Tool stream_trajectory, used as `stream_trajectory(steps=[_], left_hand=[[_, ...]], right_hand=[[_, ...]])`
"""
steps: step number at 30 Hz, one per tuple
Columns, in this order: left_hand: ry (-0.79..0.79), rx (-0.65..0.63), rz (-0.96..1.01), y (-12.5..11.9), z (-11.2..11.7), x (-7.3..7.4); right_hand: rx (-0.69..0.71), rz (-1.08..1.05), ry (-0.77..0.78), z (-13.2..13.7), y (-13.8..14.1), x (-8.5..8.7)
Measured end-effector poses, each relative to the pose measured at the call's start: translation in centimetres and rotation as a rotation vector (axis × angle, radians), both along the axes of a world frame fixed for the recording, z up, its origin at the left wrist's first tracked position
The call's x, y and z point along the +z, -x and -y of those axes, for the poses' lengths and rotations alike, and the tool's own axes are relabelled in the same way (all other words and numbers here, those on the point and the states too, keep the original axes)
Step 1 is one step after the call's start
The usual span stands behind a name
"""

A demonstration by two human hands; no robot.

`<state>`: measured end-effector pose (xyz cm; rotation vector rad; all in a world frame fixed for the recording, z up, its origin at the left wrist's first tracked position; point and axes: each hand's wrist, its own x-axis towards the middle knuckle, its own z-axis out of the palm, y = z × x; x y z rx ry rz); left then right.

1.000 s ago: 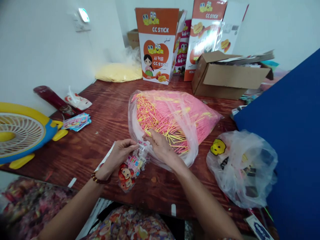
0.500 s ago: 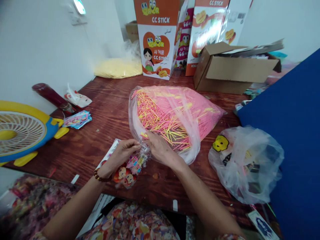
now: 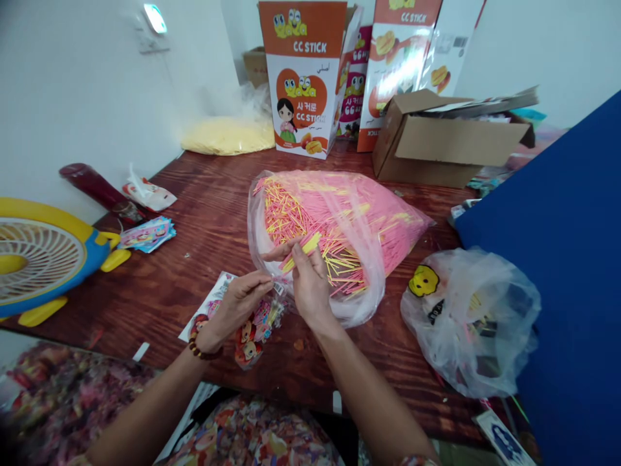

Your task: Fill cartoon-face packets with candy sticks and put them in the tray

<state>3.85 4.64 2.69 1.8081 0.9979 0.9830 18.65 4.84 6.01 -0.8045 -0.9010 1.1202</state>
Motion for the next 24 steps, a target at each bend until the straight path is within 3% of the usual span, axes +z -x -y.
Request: stream_trajectory(steps=[10,19,24], left_hand=[[-0.021,0.047,0.003,-0.3,0.1,-0.3],[0.079,0.056,0.129,-1.0,-0.2,-0.5],[0.116,0.084,0.185,-1.6,-0.2,-0.3]], right_hand=[[0.005,0.123,0.047,0.7,0.1,-2.5],[0.228,0.166,0.084,1.1,-1.6,-1.4],[0.183,0.164,0.050,0.8,-2.3,-0.6]])
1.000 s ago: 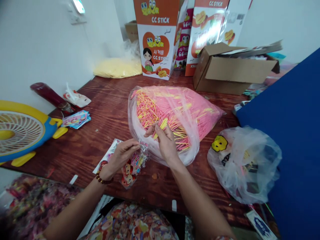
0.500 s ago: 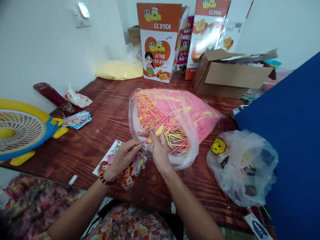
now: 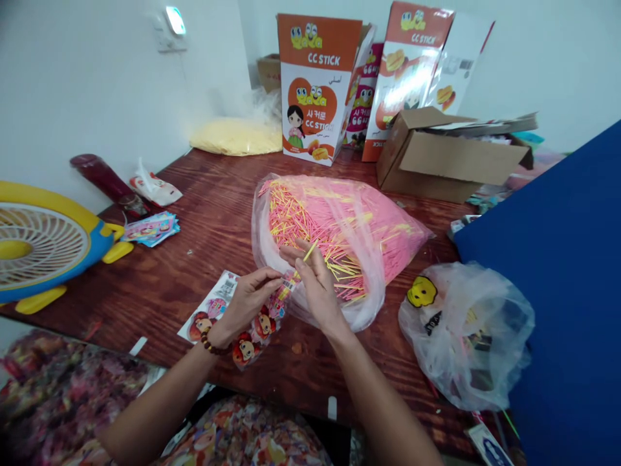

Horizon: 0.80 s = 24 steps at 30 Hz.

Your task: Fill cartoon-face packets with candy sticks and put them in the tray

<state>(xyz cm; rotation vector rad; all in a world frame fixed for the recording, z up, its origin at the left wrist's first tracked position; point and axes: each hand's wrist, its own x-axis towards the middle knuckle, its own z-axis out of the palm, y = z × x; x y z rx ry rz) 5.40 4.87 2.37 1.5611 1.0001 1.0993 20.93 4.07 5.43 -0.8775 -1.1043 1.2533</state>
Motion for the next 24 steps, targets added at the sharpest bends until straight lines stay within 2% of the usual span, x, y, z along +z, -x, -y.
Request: stream_trajectory(steps=[4,7,9,13,17,20,24], left_hand=[[0.034,0.019,0.090,-0.7,-0.3,0.2],[0.041,0.034,0.137,-1.0,-0.5,0.3],[0.034,0.033,0.139,-1.0,-0.6,0.3],[0.015,0.024,0.109,-1.0,-0.7,0.4],[0.029,0.027,0.108,-1.1,-0.6,0.4],[0.035,0.024,0.120,-1.2,-0.6,0.3],[0.047,0.028,0.113,-1.3,-0.5,0.1]], right_hand=[[-0.040,0.232,-0.040,0.1,-0.3,0.3],[-0.032,0.298,-0.039,-0.1,-0.7,0.3],[-0.064,0.282,-0.058,-0.4,-1.0,0.5],[-0.227,0.308,-0.131,-1.2,-1.5,1.0],[-0.218,0.188,-0.043,-1.5,-1.3,1.2],[-0.287,0.075,-0.068,-1.3,-0.7,1.2],[-0.319,0.049,-0.071,-1.2,-0.5,1.2]])
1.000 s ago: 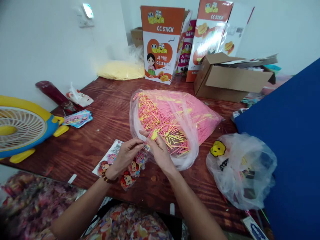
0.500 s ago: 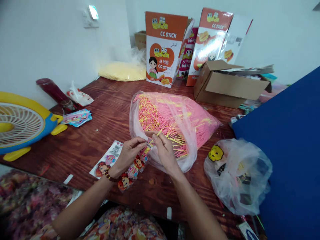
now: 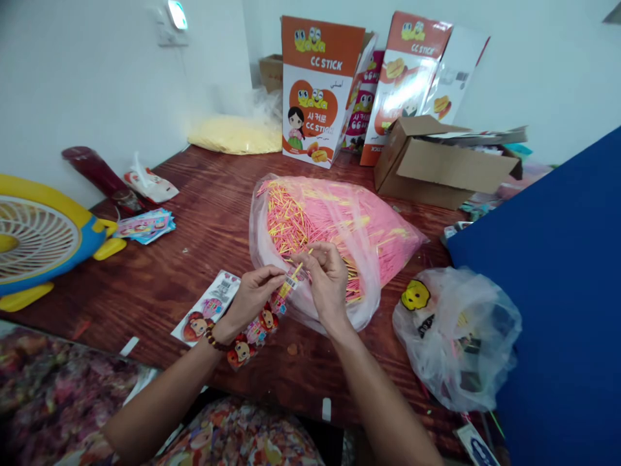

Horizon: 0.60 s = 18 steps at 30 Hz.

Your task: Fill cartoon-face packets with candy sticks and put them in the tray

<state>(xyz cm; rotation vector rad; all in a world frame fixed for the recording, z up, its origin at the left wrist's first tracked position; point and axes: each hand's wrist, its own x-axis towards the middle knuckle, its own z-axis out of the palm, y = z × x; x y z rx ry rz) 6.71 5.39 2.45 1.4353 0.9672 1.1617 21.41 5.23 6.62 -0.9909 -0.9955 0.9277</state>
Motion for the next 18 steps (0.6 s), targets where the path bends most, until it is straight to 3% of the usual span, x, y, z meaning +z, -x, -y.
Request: stream_trajectory(steps=[6,18], left_hand=[[0.047,0.020,-0.015,0.2,0.1,-0.6],[0.152,-0.008,0.036,-0.1,0.4,-1.5]], right_hand=[[-0.107,0.074,0.018,0.0,-1.1,-0.8],[-0.050,0.033,0.100,0.4,-2.0,-1.9]])
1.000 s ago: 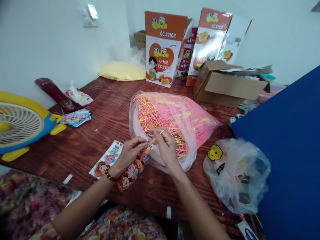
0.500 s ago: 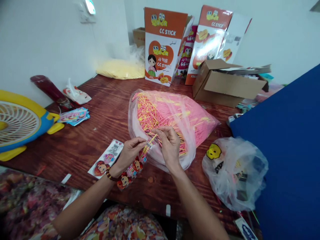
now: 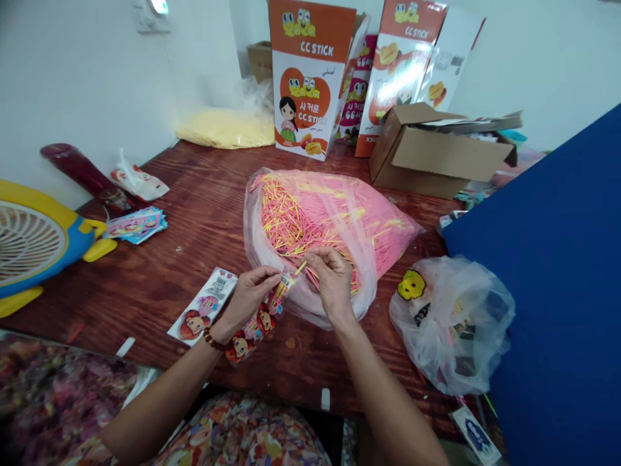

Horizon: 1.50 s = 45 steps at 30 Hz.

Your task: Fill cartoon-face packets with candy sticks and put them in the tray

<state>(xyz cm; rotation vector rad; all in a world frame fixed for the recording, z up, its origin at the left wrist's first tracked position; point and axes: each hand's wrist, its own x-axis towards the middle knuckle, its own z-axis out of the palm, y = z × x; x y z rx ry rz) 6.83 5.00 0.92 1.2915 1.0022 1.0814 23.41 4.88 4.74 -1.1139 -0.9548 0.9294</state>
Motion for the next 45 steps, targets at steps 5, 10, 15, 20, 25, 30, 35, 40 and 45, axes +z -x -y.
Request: stream_trajectory(steps=[5,10,15,20,25,30,35,40,45], left_hand=[[-0.004,-0.029,0.006,-0.4,0.1,0.3],[-0.032,0.000,-0.012,-0.4,-0.1,0.1],[-0.026,0.005,-0.023,0.0,0.0,-0.2],[0.016,0.093,-0.042,1.0,0.0,-0.8],[0.027,0.106,-0.048,1.7,0.3,-1.4],[0.053,0.154,-0.051,2.5,0.2,-1.5],[0.059,0.121,-0.037,2.3,0.2,-1.6],[0.042,0.117,-0.049,2.2,0.4,-1.4],[0.051,0.145,-0.045,2.8,0.2,-1.5]], right_hand=[[0.021,0.166,0.006,0.5,0.2,-0.9],[0.228,0.481,-0.121,0.9,-0.7,-0.9],[0.408,0.489,-0.058,-0.4,-3.3,-1.3],[0.199,0.848,0.268,-4.1,-7.8,-4.8],[0.196,1.190,0.404,-6.0,-8.9,-7.9],[0.277,1.242,0.384,-5.3,-7.8,-7.8],[0.346,1.303,0.350,-4.9,-5.9,-7.8],[0.308,1.345,0.372,-5.6,-4.5,-8.4],[0.305,1.238,0.320,-6.0,-5.3,-8.5]])
